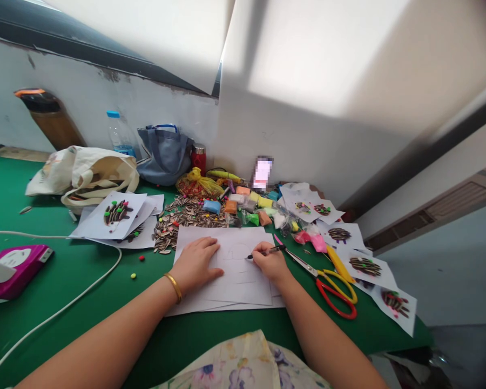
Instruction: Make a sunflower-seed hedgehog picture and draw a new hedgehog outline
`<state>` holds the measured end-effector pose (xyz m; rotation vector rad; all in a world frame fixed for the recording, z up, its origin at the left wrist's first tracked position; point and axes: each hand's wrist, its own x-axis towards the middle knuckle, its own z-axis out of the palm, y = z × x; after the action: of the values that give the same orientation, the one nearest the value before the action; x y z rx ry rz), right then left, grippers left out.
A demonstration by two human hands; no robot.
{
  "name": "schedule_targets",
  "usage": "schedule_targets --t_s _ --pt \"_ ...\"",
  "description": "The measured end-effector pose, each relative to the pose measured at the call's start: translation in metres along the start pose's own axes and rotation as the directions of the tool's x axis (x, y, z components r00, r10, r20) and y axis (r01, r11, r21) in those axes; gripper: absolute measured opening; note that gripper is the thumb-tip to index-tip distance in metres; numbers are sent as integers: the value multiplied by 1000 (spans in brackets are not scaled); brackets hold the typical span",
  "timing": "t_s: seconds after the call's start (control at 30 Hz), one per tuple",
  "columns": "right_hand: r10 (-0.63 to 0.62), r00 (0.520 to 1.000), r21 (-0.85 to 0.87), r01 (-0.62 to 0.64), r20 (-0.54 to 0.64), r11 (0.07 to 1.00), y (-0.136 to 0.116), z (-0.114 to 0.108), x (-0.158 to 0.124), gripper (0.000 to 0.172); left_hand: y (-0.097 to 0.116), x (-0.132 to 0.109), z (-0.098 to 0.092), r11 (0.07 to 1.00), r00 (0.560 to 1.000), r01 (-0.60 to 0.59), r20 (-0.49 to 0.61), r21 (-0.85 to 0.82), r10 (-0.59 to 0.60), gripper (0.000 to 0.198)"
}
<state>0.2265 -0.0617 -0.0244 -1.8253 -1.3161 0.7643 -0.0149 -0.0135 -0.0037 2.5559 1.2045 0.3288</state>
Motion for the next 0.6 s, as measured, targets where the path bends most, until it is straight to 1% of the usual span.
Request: schedule_targets --t_s 0.3,0.6 --pt "44 998 40 -43 -39 998 1 -7 5 11 0 0 0 1000 1000 0 2 6 0 66" --pt "1 997 11 0 -83 1000 0 -10 5 11 -2 0 1 1000 1000 -10 -5 2 10 66"
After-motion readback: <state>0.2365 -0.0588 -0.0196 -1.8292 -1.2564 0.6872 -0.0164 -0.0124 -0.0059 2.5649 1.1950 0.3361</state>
